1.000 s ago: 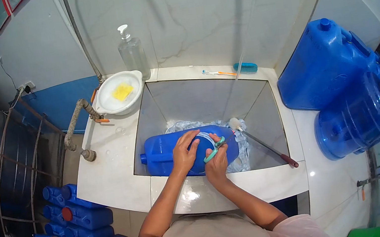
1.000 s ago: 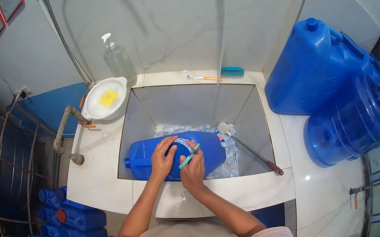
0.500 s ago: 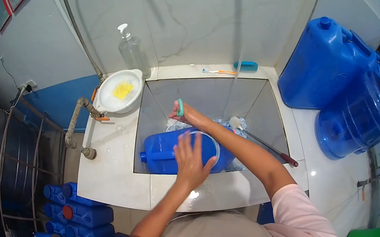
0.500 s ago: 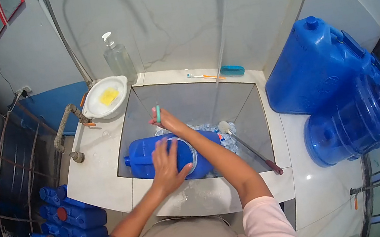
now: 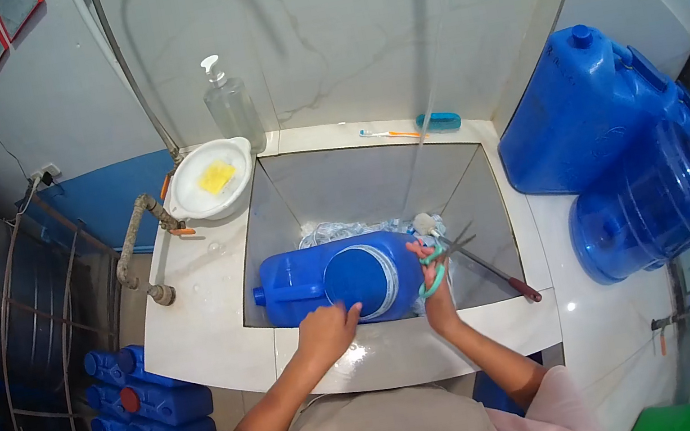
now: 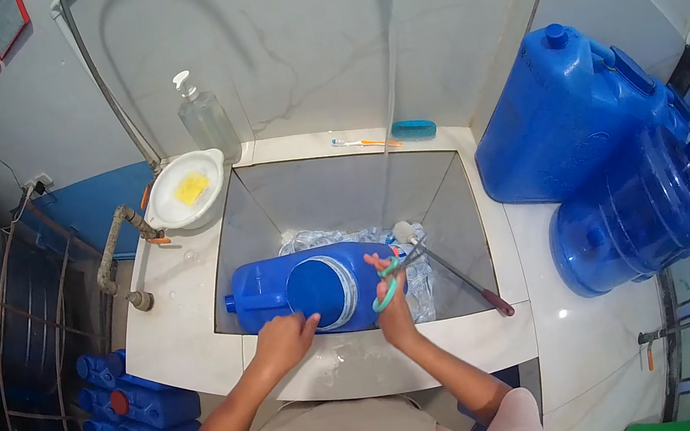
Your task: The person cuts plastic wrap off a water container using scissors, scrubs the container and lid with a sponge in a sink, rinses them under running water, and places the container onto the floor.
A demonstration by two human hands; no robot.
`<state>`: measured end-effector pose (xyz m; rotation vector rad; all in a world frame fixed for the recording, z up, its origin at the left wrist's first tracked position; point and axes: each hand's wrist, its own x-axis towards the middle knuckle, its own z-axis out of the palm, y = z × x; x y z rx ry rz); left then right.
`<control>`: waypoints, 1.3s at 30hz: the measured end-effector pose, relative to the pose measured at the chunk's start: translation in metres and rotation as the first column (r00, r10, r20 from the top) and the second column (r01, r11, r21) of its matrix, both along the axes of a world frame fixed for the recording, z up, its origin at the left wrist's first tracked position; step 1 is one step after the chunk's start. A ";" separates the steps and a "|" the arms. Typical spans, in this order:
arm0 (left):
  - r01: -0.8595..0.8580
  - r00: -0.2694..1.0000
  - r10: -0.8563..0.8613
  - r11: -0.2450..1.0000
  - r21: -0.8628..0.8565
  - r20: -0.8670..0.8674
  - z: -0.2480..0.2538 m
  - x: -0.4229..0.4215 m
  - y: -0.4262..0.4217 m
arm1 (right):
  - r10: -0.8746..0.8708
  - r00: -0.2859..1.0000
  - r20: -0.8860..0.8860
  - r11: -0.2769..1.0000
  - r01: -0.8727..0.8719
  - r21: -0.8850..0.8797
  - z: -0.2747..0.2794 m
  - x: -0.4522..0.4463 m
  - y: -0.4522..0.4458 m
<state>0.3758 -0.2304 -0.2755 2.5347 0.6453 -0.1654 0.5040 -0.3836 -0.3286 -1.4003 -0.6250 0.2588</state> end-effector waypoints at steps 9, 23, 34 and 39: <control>-0.005 0.882 0.035 0.998 -0.065 0.471 -0.038 0.028 0.023 | -0.127 0.960 0.250 0.952 0.188 -0.240 0.005 -0.018 0.064; 0.165 0.616 0.691 0.357 -0.919 0.379 0.027 0.032 0.078 | 0.579 0.668 -0.468 0.768 -0.639 0.037 0.107 0.014 0.054; 0.181 0.532 0.721 0.415 -0.891 0.444 0.033 0.047 0.089 | 0.637 0.413 -0.651 0.732 -0.590 0.342 0.082 -0.004 0.094; 0.143 0.430 0.726 0.532 -0.835 0.536 0.033 0.050 0.095 | 0.524 0.616 -0.589 0.798 -0.597 0.086 0.088 -0.012 0.113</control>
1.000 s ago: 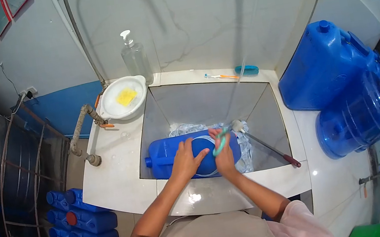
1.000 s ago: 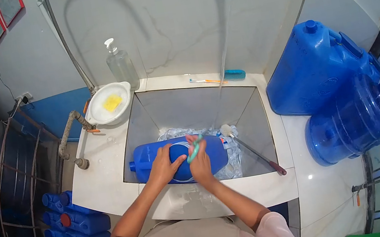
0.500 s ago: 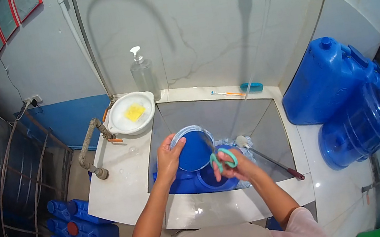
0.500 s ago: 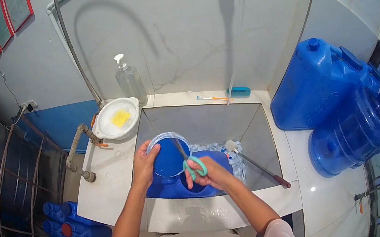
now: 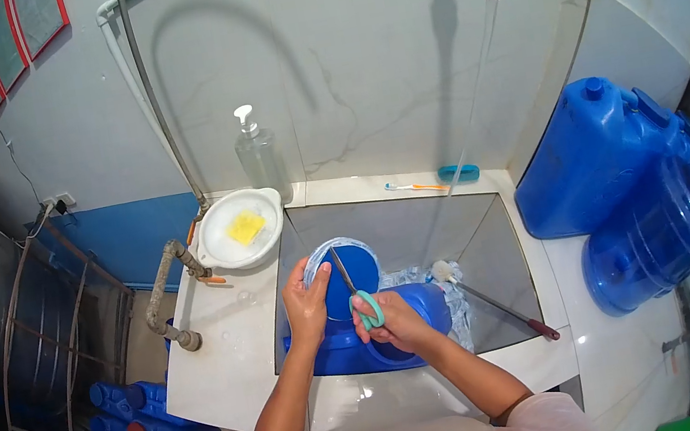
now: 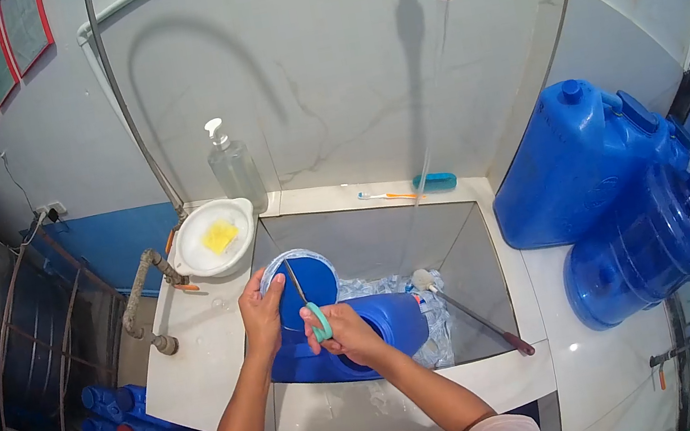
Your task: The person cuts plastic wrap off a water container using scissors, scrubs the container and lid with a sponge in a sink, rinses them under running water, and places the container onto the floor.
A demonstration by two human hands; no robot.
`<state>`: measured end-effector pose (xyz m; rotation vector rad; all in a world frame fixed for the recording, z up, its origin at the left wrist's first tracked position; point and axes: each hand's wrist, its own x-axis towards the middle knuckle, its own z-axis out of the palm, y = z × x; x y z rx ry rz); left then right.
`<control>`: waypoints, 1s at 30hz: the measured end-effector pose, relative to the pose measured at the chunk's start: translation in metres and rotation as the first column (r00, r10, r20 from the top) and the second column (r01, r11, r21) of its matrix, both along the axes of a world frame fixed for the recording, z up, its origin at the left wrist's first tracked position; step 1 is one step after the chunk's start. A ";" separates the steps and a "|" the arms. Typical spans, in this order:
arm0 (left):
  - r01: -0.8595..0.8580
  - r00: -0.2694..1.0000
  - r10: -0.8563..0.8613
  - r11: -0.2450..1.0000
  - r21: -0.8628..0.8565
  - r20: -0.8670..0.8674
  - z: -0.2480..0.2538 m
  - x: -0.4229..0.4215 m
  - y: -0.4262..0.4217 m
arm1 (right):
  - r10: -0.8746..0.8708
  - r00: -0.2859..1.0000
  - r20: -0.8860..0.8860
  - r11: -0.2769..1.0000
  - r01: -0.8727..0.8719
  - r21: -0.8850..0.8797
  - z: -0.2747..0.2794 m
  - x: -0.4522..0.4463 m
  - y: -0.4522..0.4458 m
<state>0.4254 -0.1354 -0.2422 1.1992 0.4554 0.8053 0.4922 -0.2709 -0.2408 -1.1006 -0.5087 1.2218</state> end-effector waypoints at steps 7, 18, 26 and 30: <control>-0.088 0.972 0.176 0.886 0.456 -0.154 -0.019 -0.004 -0.013 | -0.502 0.790 0.351 0.855 0.516 0.060 0.017 0.033 0.027; 0.258 0.946 -0.209 0.948 0.184 -0.249 0.007 0.007 0.031 | -0.259 0.077 0.963 0.965 0.047 0.256 0.039 0.067 0.038; 0.194 0.948 -0.105 0.939 0.284 -0.300 -0.003 0.007 0.037 | -0.314 -0.108 0.943 0.946 0.053 0.321 0.015 0.063 0.056; 0.221 0.917 -0.076 0.914 0.340 -0.392 -0.013 0.008 0.041 | -0.317 -0.019 0.948 0.946 0.064 0.318 0.007 0.070 0.066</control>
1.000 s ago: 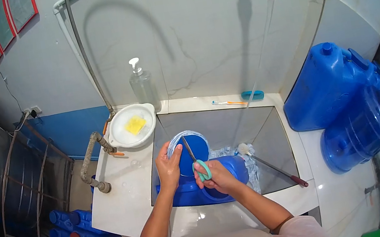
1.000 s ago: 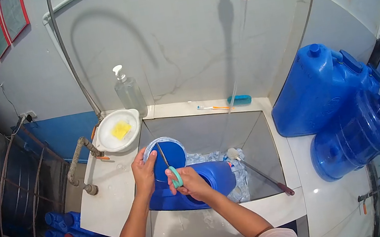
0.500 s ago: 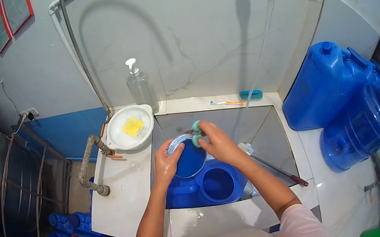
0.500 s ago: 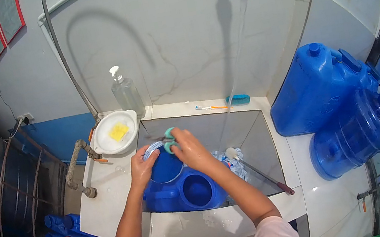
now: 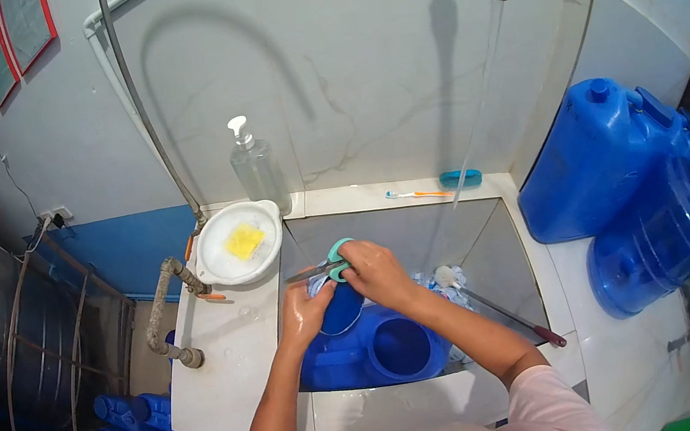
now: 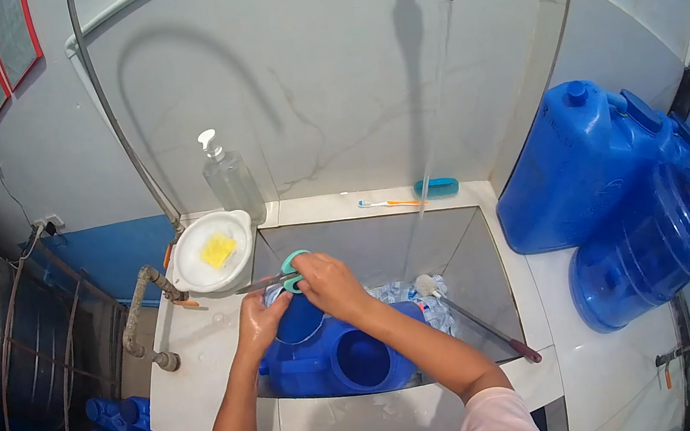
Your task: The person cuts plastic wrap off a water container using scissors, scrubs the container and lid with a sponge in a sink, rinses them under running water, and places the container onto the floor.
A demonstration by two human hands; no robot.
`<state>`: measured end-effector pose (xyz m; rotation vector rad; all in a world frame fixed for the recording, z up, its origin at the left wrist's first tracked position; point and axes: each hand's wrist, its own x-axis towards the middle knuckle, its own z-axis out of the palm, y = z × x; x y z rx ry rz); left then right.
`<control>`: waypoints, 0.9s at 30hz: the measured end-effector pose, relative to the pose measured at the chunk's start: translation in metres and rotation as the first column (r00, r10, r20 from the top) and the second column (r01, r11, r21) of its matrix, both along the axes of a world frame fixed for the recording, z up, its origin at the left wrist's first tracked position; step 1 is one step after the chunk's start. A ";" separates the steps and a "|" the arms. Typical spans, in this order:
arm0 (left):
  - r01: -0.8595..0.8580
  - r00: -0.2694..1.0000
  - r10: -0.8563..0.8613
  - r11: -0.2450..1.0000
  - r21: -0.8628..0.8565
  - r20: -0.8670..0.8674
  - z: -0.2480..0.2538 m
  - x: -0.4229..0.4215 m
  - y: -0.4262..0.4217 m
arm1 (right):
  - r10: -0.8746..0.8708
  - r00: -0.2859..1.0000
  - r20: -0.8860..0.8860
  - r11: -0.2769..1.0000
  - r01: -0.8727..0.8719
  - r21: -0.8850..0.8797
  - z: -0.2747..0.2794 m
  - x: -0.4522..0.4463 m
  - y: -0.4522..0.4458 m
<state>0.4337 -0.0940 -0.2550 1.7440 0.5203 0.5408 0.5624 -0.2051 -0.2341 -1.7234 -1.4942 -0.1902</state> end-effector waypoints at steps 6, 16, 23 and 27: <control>0.040 0.999 -0.034 0.982 0.186 -0.035 -0.008 0.001 0.012 | -0.141 0.889 -0.435 0.985 0.171 0.031 -0.012 0.020 0.025; -0.012 0.917 0.127 0.957 -0.291 0.378 -0.031 -0.009 0.028 | -0.590 0.322 -0.740 0.691 0.676 -0.257 -0.153 0.170 0.040; -0.119 0.726 0.404 0.871 -0.477 0.557 0.000 -0.016 0.082 | -0.812 0.380 -0.442 0.507 0.835 -0.215 -0.193 0.175 0.008; -0.195 0.745 0.405 0.892 -0.407 0.530 0.008 -0.022 0.102 | -0.823 0.515 -0.240 0.568 0.755 -0.327 -0.142 0.166 0.011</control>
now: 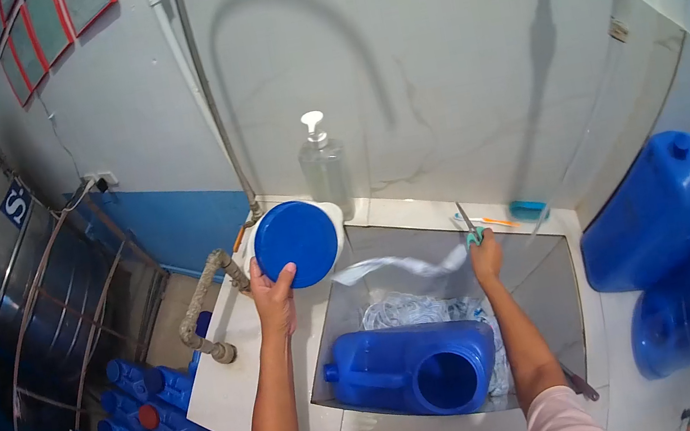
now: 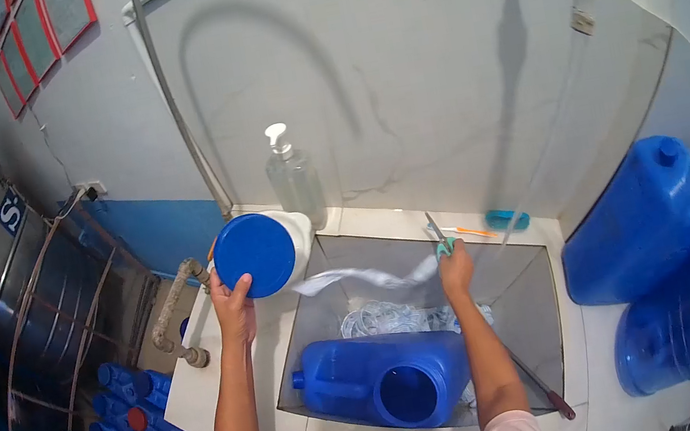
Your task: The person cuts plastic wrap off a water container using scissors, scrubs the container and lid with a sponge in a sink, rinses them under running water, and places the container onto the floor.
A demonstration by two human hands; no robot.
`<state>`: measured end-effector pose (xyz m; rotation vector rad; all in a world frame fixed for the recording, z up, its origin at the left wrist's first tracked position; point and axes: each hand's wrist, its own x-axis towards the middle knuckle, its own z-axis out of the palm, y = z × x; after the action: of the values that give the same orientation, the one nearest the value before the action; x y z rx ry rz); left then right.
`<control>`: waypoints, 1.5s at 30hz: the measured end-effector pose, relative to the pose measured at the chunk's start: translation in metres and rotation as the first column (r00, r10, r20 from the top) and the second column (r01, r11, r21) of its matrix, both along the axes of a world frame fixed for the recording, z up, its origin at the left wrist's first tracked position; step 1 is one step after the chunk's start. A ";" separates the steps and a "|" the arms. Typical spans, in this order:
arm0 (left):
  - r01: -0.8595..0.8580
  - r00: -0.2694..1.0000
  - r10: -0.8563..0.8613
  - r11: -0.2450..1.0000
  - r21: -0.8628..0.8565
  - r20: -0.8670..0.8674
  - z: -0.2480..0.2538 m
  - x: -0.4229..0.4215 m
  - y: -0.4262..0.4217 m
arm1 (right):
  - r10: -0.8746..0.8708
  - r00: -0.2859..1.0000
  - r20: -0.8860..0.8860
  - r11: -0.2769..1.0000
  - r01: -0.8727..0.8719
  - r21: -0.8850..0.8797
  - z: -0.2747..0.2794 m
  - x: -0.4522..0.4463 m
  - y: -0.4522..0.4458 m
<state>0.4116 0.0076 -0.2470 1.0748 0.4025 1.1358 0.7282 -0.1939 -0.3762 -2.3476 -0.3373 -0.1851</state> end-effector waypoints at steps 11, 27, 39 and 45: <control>0.246 0.968 -0.234 0.959 -0.143 0.096 -0.008 0.009 0.006 | 0.583 0.805 0.109 0.731 -0.461 -0.503 0.017 0.036 0.110; 0.349 0.921 -0.342 0.515 -0.783 0.185 -0.100 0.016 -0.050 | 0.860 0.417 -0.293 0.278 -0.866 -0.416 0.056 -0.174 0.274; 0.853 0.473 -0.563 0.484 -0.193 0.678 -0.117 0.093 -0.081 | 0.855 0.455 0.249 0.506 -0.839 -0.203 0.072 -0.151 0.057; 0.572 0.811 -0.502 0.569 -0.591 0.301 -0.065 0.080 -0.068 | 0.708 0.670 0.225 0.695 -0.717 -0.054 0.069 -0.141 0.034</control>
<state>0.4915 -0.0606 -0.3120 0.4319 0.3204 0.4083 0.5871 -0.1594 -0.3076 -1.9745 -1.3303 -0.0741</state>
